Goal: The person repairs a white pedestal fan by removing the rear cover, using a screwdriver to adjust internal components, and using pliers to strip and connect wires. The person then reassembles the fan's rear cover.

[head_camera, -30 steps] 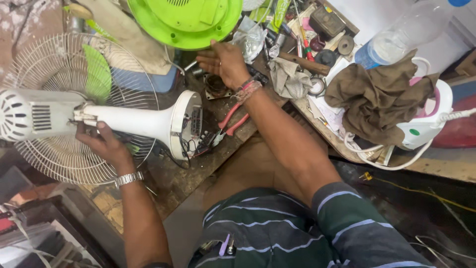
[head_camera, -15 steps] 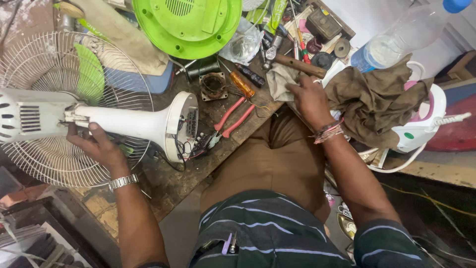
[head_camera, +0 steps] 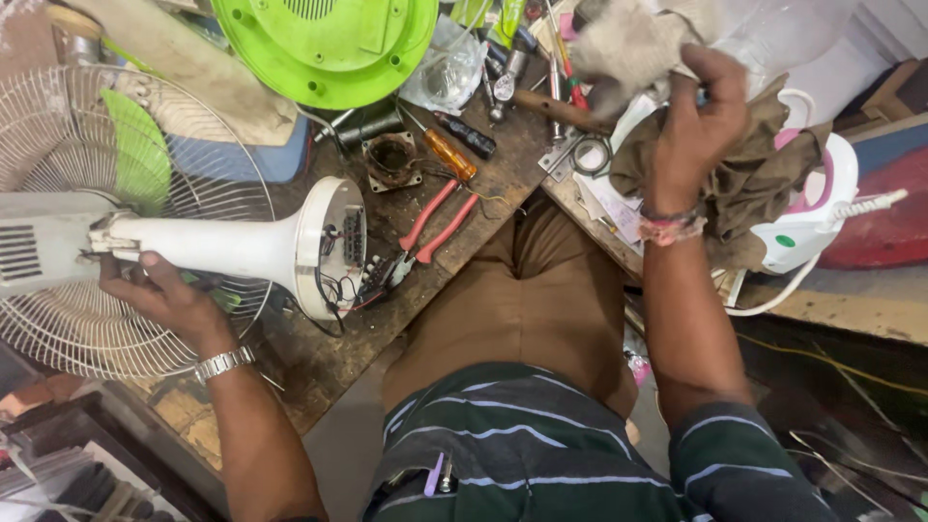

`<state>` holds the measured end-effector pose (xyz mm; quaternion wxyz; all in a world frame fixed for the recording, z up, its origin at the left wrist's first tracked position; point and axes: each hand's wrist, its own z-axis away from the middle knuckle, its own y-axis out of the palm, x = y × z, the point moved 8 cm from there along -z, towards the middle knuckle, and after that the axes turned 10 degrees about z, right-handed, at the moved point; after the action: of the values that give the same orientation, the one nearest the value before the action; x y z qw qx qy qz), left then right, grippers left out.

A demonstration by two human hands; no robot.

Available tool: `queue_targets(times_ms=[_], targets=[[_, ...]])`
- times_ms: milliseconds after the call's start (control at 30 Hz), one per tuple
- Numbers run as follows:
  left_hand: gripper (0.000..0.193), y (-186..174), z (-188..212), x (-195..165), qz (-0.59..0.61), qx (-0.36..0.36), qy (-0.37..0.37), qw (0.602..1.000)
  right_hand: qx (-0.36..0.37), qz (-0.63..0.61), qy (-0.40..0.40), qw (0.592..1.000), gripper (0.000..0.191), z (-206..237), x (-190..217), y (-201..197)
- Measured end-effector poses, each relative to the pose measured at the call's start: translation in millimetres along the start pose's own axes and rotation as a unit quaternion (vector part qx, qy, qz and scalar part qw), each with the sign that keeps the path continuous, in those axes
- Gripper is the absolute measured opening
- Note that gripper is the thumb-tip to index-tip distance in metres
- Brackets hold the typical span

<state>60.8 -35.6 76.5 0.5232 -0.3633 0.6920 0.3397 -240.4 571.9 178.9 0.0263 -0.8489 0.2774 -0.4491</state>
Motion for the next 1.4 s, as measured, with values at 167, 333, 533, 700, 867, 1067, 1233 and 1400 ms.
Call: queue_targets(times_ms=[167, 333, 533, 700, 867, 1067, 1233, 1400], targets=[[0.077, 4.7, -0.9, -4.9, 0.001, 0.034, 0.058, 0.998, -0.009, 0.199, -0.104, 0.974, 0.035, 20.3, 58.9, -41.3], [0.078, -9.2, -12.8, 18.6, 0.011, 0.040, 0.065, 0.997, 0.156, 0.426, -0.132, 0.881, 0.036, 36.2, 56.2, -49.3], [0.087, -21.6, -5.4, 49.4, -0.077, -0.035, 0.026, 0.996, 0.205, 0.421, -0.184, 0.864, 0.036, 73.8, 83.5, -57.2], [0.080, 8.9, 13.9, 46.3, 0.119, -0.087, -0.060, 0.987, 0.306, 0.178, -0.199, 0.914, 0.035, 141.3, 130.9, -3.4], [0.084, 38.0, 11.7, 12.7, 0.146, -0.022, -0.174, 0.974, 0.492, 0.030, -0.164, 0.854, 0.035, 219.0, 147.7, 55.6], [0.062, -9.8, 16.9, -46.3, -0.040, 0.149, -0.215, 0.964, 0.510, 0.024, -0.155, 0.846, 0.024, 231.5, 139.5, 50.7], [0.038, -50.7, 61.0, -35.2, -0.341, 0.213, -0.266, 0.876, 0.488, 0.023, -0.138, 0.862, 0.021, 230.9, 128.4, 49.1], [0.046, -45.4, 137.5, -0.4, -0.536, 0.180, -0.118, 0.817, 0.502, -0.002, -0.128, 0.855, 0.023, 244.6, 120.6, 52.5]])
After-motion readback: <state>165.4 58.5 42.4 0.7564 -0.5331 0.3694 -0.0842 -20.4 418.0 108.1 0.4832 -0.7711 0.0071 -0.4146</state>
